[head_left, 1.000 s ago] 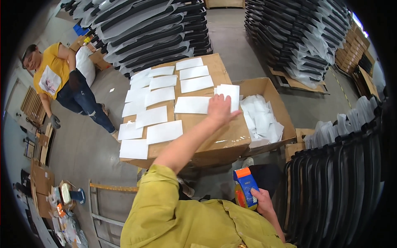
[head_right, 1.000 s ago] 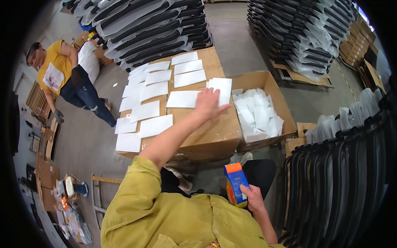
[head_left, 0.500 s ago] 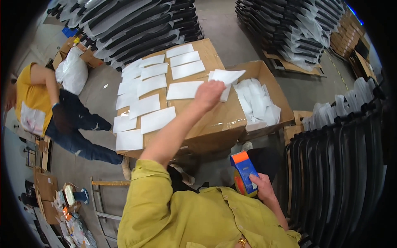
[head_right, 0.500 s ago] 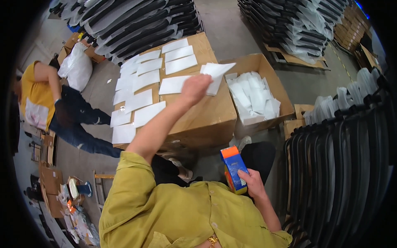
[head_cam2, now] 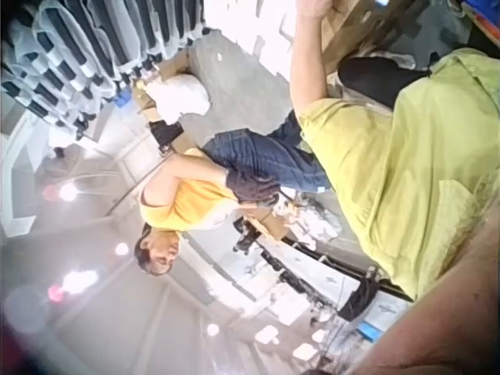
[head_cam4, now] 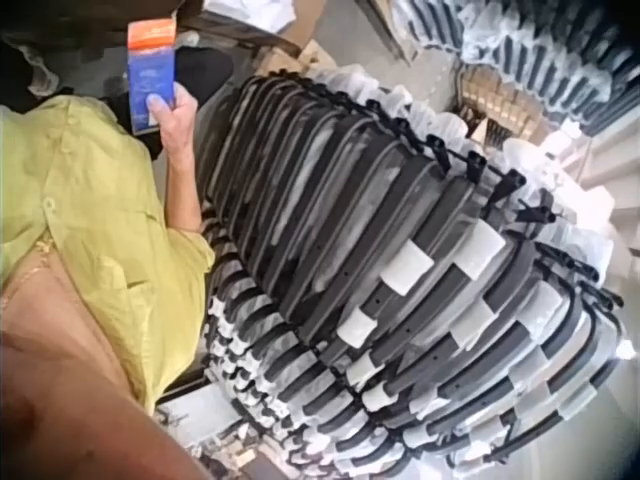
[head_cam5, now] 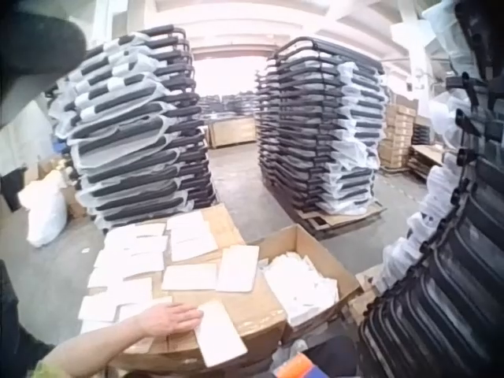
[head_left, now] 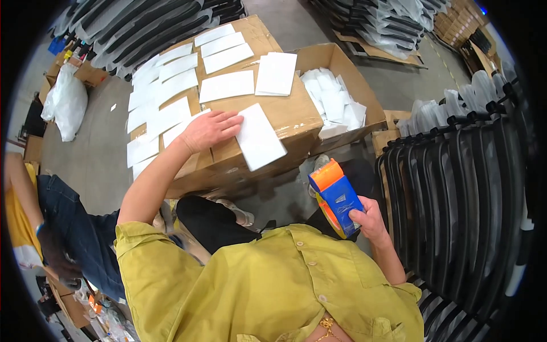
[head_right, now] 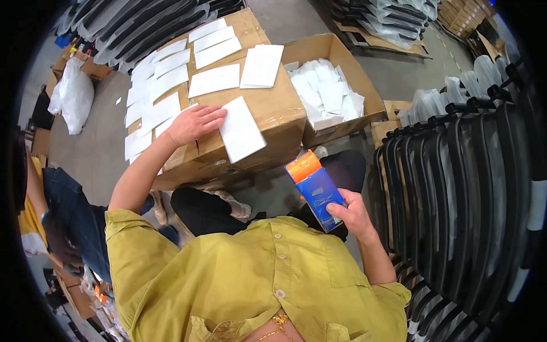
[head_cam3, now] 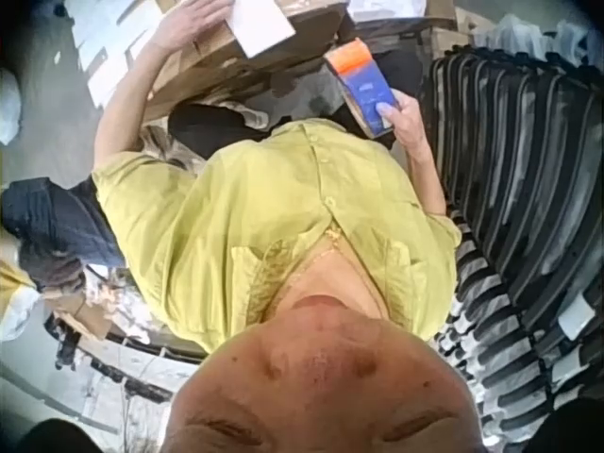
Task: Applying foam padding to a cardboard box using a hand-held tape dispenser.
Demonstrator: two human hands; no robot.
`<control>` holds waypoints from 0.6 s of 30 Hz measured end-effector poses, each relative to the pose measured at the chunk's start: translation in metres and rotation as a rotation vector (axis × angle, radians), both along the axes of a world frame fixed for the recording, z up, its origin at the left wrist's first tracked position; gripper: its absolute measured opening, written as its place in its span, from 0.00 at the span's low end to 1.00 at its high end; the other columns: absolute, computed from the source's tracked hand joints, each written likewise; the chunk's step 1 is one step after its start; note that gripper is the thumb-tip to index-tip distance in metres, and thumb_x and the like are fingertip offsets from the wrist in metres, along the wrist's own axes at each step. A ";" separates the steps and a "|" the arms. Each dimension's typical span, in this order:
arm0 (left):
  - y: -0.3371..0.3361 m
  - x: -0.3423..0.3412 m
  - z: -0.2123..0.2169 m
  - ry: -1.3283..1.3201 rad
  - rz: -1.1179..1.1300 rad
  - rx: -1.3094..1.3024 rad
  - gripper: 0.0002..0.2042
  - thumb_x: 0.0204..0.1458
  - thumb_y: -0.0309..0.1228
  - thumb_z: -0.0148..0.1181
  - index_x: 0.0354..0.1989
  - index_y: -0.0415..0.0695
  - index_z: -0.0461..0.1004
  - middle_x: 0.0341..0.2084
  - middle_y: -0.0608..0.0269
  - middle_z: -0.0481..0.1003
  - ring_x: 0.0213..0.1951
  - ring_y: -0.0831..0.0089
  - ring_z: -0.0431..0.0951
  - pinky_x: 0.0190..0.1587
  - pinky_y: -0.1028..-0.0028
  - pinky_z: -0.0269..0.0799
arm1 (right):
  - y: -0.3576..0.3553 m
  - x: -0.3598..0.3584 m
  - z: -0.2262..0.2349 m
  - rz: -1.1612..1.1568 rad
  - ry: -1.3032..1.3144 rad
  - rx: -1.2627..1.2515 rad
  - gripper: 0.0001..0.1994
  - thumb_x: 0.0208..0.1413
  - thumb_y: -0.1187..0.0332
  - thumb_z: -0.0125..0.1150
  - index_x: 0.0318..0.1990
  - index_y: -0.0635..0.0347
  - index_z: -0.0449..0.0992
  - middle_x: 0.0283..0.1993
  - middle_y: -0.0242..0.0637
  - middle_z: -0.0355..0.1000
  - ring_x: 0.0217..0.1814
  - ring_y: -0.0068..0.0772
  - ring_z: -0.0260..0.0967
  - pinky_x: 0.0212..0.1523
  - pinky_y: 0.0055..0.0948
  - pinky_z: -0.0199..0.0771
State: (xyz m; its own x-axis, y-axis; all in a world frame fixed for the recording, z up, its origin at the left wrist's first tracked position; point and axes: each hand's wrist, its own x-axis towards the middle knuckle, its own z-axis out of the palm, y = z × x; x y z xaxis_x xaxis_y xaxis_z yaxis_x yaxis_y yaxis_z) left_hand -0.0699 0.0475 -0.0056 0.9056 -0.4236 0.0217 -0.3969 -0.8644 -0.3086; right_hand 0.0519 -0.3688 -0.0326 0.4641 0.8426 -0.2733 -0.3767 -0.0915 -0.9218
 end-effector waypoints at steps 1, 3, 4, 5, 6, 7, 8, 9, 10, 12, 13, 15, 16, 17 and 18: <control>-0.001 0.001 -0.001 0.003 0.033 0.048 0.14 0.45 0.28 0.47 0.42 0.45 0.63 0.52 0.62 0.62 0.55 0.67 0.62 0.53 0.71 0.59 | 0.001 0.000 0.002 0.020 -0.029 -0.005 0.20 0.43 0.61 0.61 0.37 0.70 0.71 0.32 0.34 0.71 0.31 0.17 0.66 0.34 0.17 0.66; -0.027 0.004 0.000 -0.084 0.014 -0.013 0.15 0.44 0.28 0.48 0.43 0.45 0.64 0.50 0.61 0.65 0.52 0.64 0.64 0.51 0.71 0.62 | 0.000 -0.001 0.006 0.031 -0.060 -0.017 0.17 0.43 0.62 0.61 0.35 0.69 0.72 0.30 0.32 0.71 0.30 0.15 0.64 0.32 0.17 0.65; -0.048 0.003 -0.004 -0.182 0.141 -0.277 0.14 0.44 0.29 0.49 0.42 0.44 0.66 0.46 0.60 0.67 0.49 0.65 0.67 0.48 0.72 0.64 | 0.001 -0.002 0.011 0.070 -0.092 -0.041 0.17 0.42 0.62 0.62 0.35 0.68 0.72 0.29 0.31 0.70 0.29 0.15 0.63 0.31 0.17 0.65; -0.072 0.002 -0.006 -0.278 0.267 -0.540 0.13 0.45 0.30 0.50 0.41 0.43 0.68 0.43 0.60 0.69 0.45 0.66 0.69 0.46 0.73 0.66 | 0.001 -0.003 0.015 0.108 -0.122 -0.063 0.16 0.42 0.63 0.62 0.35 0.67 0.72 0.29 0.31 0.70 0.29 0.15 0.63 0.30 0.16 0.65; -0.101 0.004 0.002 -0.095 0.418 -0.943 0.12 0.47 0.31 0.52 0.40 0.43 0.69 0.38 0.60 0.71 0.40 0.69 0.70 0.42 0.75 0.67 | 0.000 -0.003 0.012 0.127 -0.171 -0.048 0.16 0.39 0.64 0.64 0.34 0.67 0.72 0.27 0.30 0.71 0.26 0.14 0.63 0.27 0.16 0.64; -0.126 0.007 0.015 0.105 0.567 -1.338 0.11 0.48 0.33 0.53 0.38 0.42 0.71 0.34 0.61 0.72 0.35 0.72 0.71 0.38 0.77 0.67 | 0.002 -0.002 0.016 0.133 -0.171 -0.051 0.16 0.39 0.64 0.64 0.34 0.67 0.72 0.27 0.30 0.71 0.26 0.14 0.63 0.27 0.16 0.64; -0.140 0.012 0.020 0.363 0.639 -1.649 0.12 0.50 0.34 0.53 0.39 0.40 0.70 0.33 0.63 0.72 0.34 0.76 0.70 0.38 0.79 0.67 | 0.005 -0.002 0.022 0.172 -0.284 -0.020 0.17 0.38 0.65 0.65 0.33 0.68 0.72 0.25 0.30 0.70 0.24 0.14 0.62 0.26 0.15 0.64; -0.148 0.011 0.025 0.626 0.707 -1.953 0.13 0.52 0.35 0.52 0.40 0.39 0.70 0.31 0.65 0.72 0.33 0.79 0.69 0.37 0.80 0.66 | 0.010 -0.002 0.027 0.225 -0.397 0.017 0.17 0.37 0.65 0.66 0.33 0.69 0.72 0.23 0.29 0.70 0.22 0.14 0.62 0.24 0.15 0.63; -0.151 0.009 0.028 0.731 0.679 -2.114 0.11 0.51 0.32 0.55 0.39 0.38 0.70 0.31 0.66 0.72 0.32 0.81 0.69 0.37 0.81 0.66 | 0.013 0.000 0.027 0.262 -0.504 0.060 0.18 0.35 0.65 0.67 0.32 0.70 0.71 0.20 0.30 0.69 0.19 0.14 0.61 0.21 0.16 0.62; -0.156 0.004 0.028 0.803 0.642 -2.220 0.10 0.49 0.32 0.57 0.36 0.39 0.71 0.29 0.67 0.72 0.30 0.81 0.68 0.35 0.81 0.65 | 0.015 0.000 0.024 0.281 -0.539 0.097 0.18 0.35 0.65 0.67 0.32 0.69 0.72 0.19 0.30 0.68 0.18 0.15 0.61 0.20 0.17 0.61; -0.158 0.002 0.028 0.888 0.599 -2.316 0.10 0.48 0.33 0.58 0.34 0.40 0.72 0.27 0.69 0.71 0.29 0.82 0.67 0.33 0.81 0.63 | 0.015 0.000 0.022 0.289 -0.571 0.134 0.18 0.35 0.64 0.67 0.31 0.69 0.72 0.19 0.31 0.68 0.17 0.16 0.61 0.19 0.17 0.60; -0.159 -0.002 0.032 0.905 0.616 -2.357 0.08 0.46 0.30 0.60 0.33 0.41 0.72 0.26 0.69 0.71 0.29 0.82 0.67 0.31 0.82 0.62 | 0.016 -0.001 0.018 0.301 -0.610 0.147 0.19 0.34 0.64 0.68 0.31 0.69 0.71 0.18 0.32 0.68 0.16 0.18 0.62 0.18 0.19 0.60; -0.158 -0.004 0.032 0.916 0.625 -2.376 0.07 0.48 0.30 0.58 0.33 0.41 0.72 0.27 0.69 0.72 0.29 0.82 0.68 0.34 0.81 0.64 | 0.018 -0.003 0.017 0.281 -0.657 0.193 0.19 0.34 0.64 0.68 0.31 0.69 0.71 0.18 0.32 0.67 0.16 0.19 0.62 0.18 0.19 0.60; -0.157 -0.006 0.032 0.928 0.634 -2.396 0.06 0.49 0.29 0.57 0.33 0.41 0.72 0.27 0.69 0.72 0.30 0.81 0.70 0.37 0.81 0.66 | 0.021 -0.005 0.017 0.260 -0.705 0.239 0.19 0.34 0.64 0.68 0.30 0.69 0.71 0.18 0.32 0.67 0.15 0.20 0.62 0.18 0.19 0.60; -0.157 -0.007 0.029 0.928 0.634 -2.394 0.06 0.49 0.29 0.57 0.33 0.41 0.72 0.27 0.69 0.72 0.30 0.81 0.70 0.37 0.81 0.66 | 0.024 -0.008 0.016 0.260 -0.705 0.240 0.19 0.34 0.64 0.68 0.30 0.69 0.71 0.18 0.32 0.67 0.15 0.20 0.62 0.18 0.19 0.60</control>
State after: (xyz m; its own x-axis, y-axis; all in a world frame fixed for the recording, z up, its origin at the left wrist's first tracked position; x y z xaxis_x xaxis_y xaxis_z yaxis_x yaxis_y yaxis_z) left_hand -0.0766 -0.1093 0.0236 0.8942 -0.1499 -0.4218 0.4268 0.5698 0.7023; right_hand 0.0443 -0.3452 -0.0168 0.2406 0.9464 0.2155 0.3100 0.1355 -0.9410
